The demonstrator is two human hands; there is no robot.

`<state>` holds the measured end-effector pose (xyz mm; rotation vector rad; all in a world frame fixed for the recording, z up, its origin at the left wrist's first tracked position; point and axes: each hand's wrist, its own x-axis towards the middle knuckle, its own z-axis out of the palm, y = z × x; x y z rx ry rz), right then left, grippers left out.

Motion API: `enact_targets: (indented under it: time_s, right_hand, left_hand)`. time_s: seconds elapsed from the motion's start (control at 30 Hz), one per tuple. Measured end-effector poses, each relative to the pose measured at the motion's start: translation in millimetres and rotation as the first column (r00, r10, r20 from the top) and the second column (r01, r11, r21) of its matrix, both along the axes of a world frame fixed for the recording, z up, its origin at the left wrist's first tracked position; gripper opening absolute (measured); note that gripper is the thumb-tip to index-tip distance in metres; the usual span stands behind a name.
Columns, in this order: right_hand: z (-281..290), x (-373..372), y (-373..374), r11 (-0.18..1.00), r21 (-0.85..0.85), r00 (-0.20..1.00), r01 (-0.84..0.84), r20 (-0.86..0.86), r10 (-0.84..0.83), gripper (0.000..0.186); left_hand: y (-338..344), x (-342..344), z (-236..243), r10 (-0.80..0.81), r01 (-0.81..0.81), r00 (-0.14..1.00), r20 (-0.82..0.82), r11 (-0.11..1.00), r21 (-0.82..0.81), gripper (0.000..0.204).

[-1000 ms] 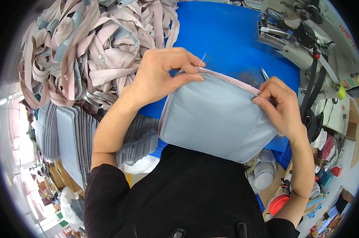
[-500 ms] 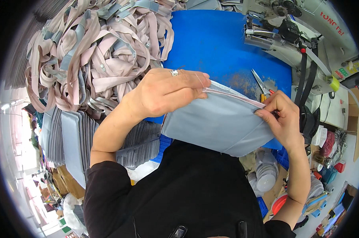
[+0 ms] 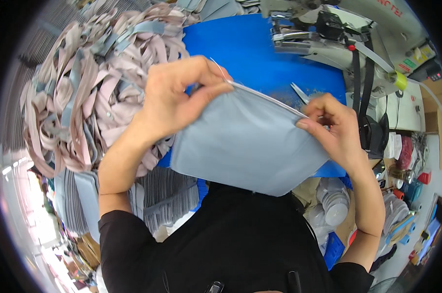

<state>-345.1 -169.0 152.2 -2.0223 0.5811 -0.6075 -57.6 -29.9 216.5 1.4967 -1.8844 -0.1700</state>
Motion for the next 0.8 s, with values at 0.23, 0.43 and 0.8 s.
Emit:
enact_targets:
  time_s: [0.23,0.43,0.8]
  right_hand:
    - [-19,38,-9,0.941,0.337,0.995,0.026,0.08,-0.057,0.019]
    - [-47,71,-11,0.716,0.691,0.956,0.101,0.131,-0.262,0.021]
    - [-36,92,-28,0.537,0.836,0.911,0.114,0.128,-0.392,0.026]
  left_hand:
    - [-98,49,16,-0.041,0.097,0.983,-0.177,0.943,0.32,0.017]
    - [-177,87,-18,-0.108,0.162,0.985,-0.138,0.855,0.492,0.023]
    - [-244,110,-71,-0.293,0.362,0.924,-0.244,0.876,0.319,0.016]
